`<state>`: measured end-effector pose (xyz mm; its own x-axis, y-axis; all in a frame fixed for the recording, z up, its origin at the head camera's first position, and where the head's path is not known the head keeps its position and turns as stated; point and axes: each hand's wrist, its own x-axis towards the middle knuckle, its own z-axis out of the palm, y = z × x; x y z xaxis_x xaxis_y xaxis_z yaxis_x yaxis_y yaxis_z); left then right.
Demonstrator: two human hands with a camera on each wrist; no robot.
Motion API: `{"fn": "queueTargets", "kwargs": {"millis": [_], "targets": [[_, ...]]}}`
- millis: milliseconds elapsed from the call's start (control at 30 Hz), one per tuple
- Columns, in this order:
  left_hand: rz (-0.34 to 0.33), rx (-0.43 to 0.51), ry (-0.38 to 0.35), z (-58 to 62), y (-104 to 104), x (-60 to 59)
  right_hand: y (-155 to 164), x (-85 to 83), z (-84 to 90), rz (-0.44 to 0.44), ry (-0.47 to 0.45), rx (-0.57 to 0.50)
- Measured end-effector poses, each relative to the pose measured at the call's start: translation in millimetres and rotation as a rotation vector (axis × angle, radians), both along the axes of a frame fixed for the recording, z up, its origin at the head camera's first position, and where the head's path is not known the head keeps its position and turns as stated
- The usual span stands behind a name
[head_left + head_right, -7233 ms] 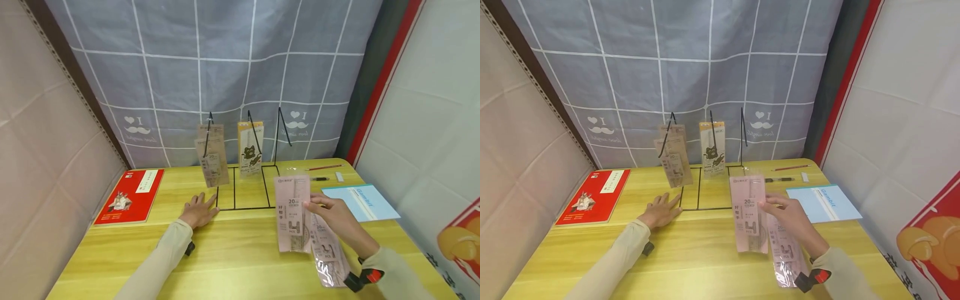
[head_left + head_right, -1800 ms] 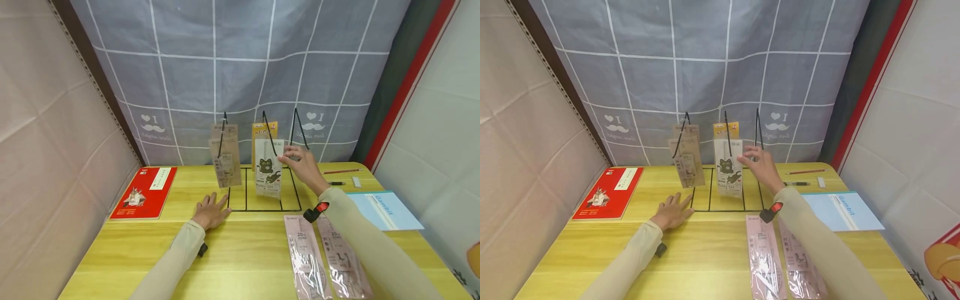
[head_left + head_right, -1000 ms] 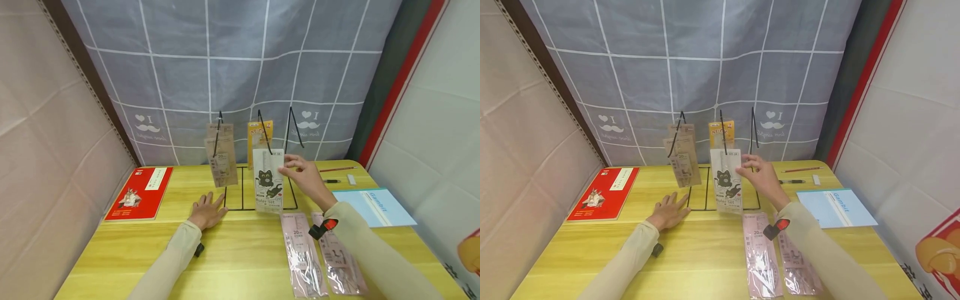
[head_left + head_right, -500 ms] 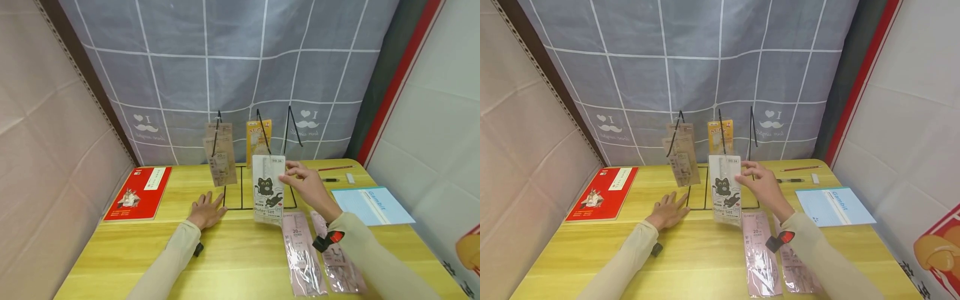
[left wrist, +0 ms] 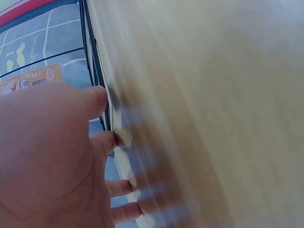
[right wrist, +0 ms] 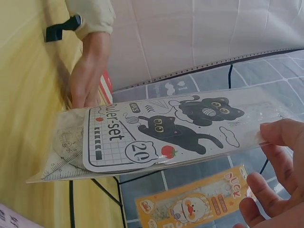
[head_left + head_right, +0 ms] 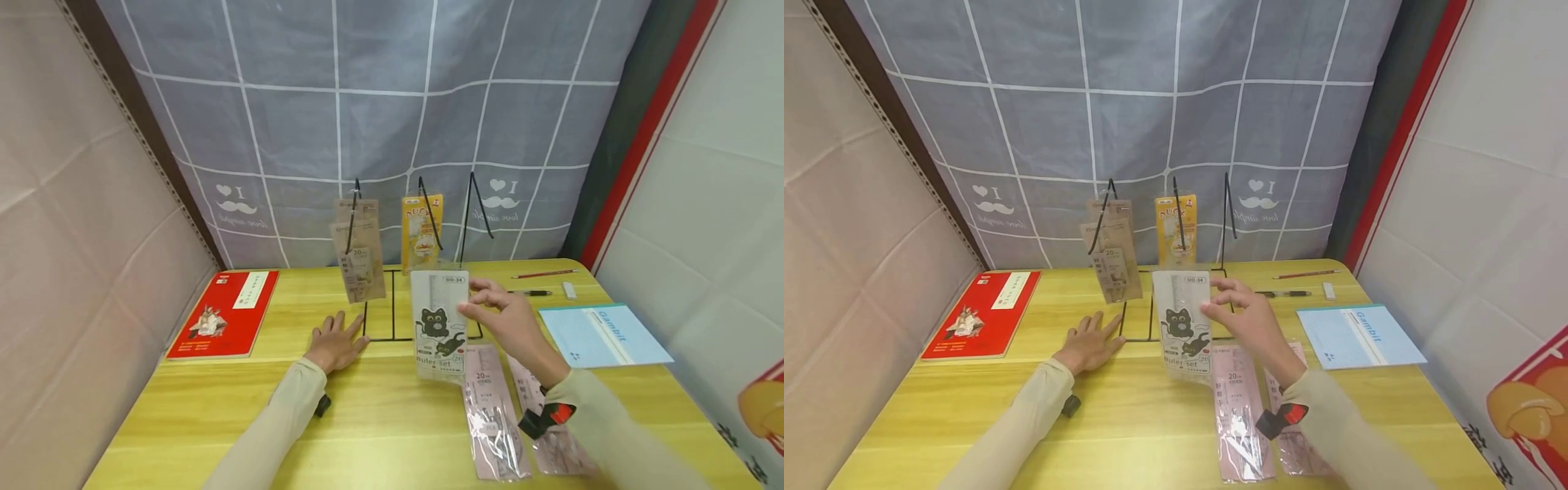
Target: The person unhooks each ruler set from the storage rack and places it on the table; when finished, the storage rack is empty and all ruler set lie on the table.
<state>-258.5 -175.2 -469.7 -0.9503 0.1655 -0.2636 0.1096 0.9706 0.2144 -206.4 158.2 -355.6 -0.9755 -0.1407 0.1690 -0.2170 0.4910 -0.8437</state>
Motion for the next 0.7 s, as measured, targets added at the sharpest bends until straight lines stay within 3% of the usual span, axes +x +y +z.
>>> {"fn": "queueTargets", "kwargs": {"millis": [333, 700], "targets": [[0.008, 0.016, -0.006, 0.4, -0.8, 1.0, -10.8, 22.5, -12.8, 0.016, -0.074, -0.006], [-0.006, 0.004, -0.002, 1.4, -0.2, 0.9, -10.7, 38.7, -36.9, 0.001, -0.249, -0.042]]}}
